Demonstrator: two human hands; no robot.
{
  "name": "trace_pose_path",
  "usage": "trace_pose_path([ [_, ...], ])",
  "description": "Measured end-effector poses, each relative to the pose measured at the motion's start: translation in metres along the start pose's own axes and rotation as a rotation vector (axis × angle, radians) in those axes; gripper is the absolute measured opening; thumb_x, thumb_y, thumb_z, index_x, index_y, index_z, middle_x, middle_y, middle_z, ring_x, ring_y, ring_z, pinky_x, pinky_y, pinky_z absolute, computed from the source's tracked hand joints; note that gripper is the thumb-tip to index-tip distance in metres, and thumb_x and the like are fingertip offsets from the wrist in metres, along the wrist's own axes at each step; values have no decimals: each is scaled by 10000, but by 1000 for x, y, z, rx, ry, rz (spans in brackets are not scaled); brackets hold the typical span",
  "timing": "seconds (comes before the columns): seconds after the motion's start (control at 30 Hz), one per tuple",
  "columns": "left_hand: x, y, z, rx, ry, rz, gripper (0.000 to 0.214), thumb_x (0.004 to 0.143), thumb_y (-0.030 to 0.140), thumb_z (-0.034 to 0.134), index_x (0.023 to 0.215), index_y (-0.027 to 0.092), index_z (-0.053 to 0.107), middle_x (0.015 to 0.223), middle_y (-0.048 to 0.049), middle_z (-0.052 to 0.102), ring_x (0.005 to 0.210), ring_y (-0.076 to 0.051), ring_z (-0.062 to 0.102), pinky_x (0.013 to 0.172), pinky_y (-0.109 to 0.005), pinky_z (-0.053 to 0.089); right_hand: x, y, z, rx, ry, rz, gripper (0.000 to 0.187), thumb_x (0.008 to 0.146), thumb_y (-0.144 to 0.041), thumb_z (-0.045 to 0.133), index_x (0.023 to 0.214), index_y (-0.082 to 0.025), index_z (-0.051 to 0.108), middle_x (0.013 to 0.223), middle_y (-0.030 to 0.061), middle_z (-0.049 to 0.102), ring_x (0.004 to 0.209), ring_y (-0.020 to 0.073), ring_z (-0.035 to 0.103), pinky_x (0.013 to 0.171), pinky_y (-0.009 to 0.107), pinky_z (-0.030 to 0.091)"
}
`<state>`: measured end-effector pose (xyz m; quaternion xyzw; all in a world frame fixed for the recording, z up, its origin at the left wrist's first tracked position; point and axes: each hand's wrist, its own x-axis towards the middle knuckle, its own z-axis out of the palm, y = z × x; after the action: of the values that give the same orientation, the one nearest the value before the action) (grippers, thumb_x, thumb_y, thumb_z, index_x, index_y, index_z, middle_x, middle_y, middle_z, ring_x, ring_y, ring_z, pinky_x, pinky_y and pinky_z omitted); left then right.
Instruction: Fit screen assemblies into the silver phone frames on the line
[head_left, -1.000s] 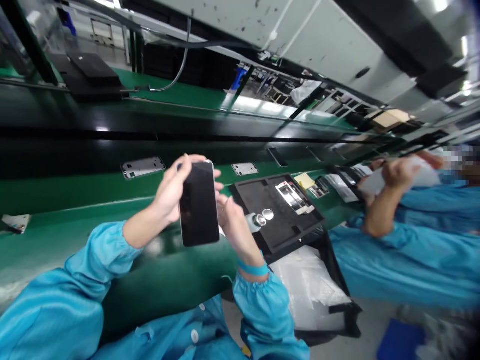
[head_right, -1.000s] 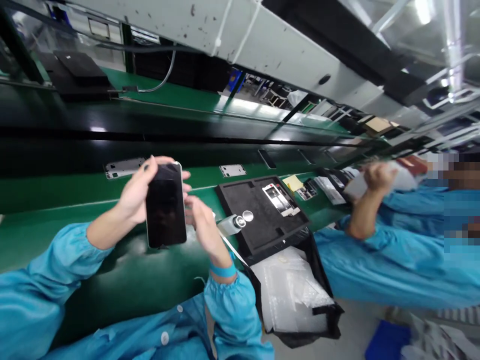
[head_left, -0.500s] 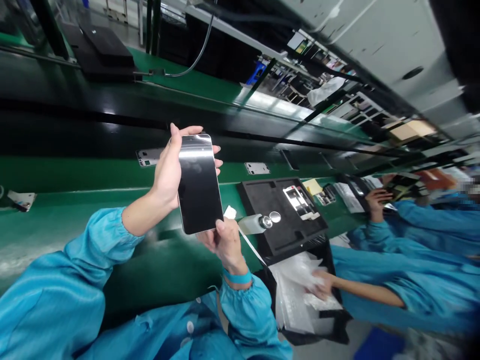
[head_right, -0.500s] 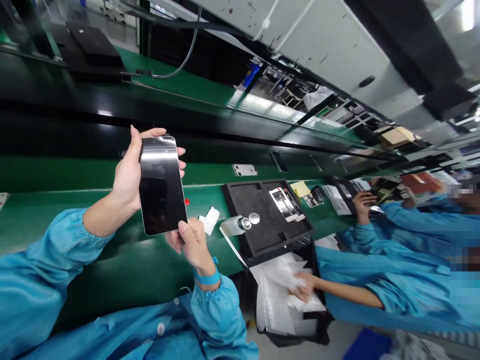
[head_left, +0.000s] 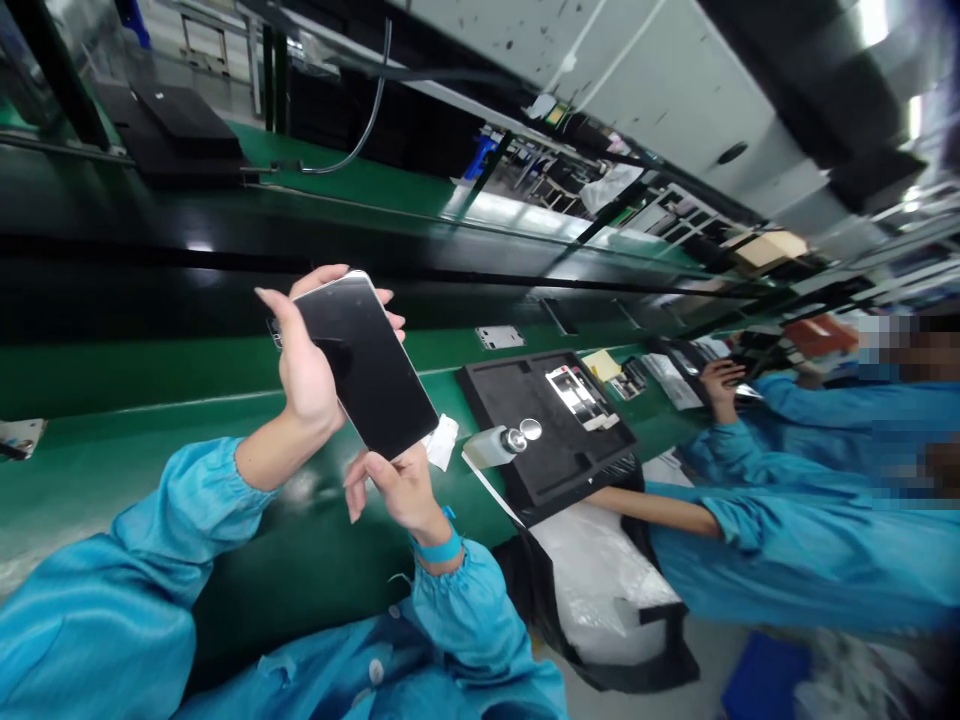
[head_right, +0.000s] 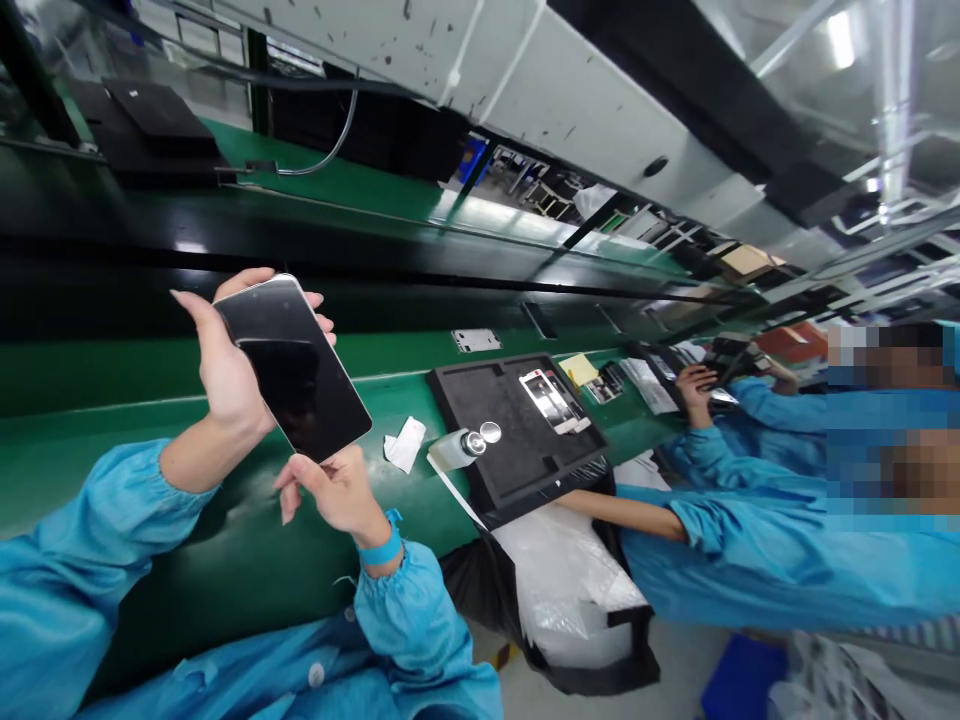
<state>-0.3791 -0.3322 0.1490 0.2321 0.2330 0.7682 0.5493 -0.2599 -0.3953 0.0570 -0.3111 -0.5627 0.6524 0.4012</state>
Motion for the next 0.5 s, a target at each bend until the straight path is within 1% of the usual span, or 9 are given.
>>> trace_pose_path([
  [0.07,0,-1,0,1,6,34,643,1122,701,129,1140,242,578,886,-64,795,705,-212,769,649,-334,652,2,0,-2,6,-10,19,645,921,-776,704,649,-191,698,445,-2,579,403,168,604,469,296,484],
  [0.13,1,-2,-1,13,-8,39,618,1106,745,216,1144,251,585,896,-56,800,717,-213,775,664,-335,655,4,-1,-9,-9,-46,32,647,901,-797,714,686,-187,708,463,0,596,417,172,615,469,293,487],
  [0.23,2,-1,-4,58,-49,-9,601,1084,775,310,1162,256,602,914,-59,811,708,-218,779,664,-340,657,6,-5,-26,-31,-64,5,756,894,-910,598,685,-191,704,529,36,653,486,186,655,537,319,538],
  [0.27,2,-1,-4,76,-58,-30,596,1084,771,322,1169,256,609,917,-62,814,702,-216,781,659,-336,656,5,-6,-32,-39,-43,-9,784,904,-929,553,661,-196,690,527,39,649,482,183,645,542,321,537],
  [0.33,3,1,-5,111,-71,-59,583,1093,749,330,1171,252,624,919,-67,818,698,-216,787,653,-332,660,3,-8,-42,-66,10,-15,818,926,-939,488,621,-201,663,469,18,591,418,160,578,505,308,502],
  [0.37,4,3,-6,128,-81,-67,572,1097,737,340,1164,248,629,920,-69,821,702,-219,793,657,-335,666,2,-9,-45,-89,11,-1,826,933,-939,472,618,-200,662,445,5,563,391,150,545,490,302,486],
  [0.43,4,5,-8,166,-136,-105,567,1085,741,386,1143,234,634,910,-79,823,686,-233,797,641,-358,676,-1,-12,-48,-154,-44,28,836,950,-932,446,638,-192,676,462,11,578,419,154,571,527,305,509],
  [0.47,4,5,-9,198,-195,-162,572,1065,754,433,1146,226,638,911,-90,826,677,-246,798,632,-376,680,-2,-14,-50,-181,-58,14,835,949,-937,438,665,-192,688,504,23,613,477,167,615,568,314,533],
  [0.5,4,5,-11,245,-269,-241,589,1033,773,498,1151,216,648,910,-103,829,666,-259,800,622,-391,682,-3,-17,-51,-197,-35,-26,821,941,-941,453,711,-194,705,572,35,658,558,183,661,618,324,556],
])
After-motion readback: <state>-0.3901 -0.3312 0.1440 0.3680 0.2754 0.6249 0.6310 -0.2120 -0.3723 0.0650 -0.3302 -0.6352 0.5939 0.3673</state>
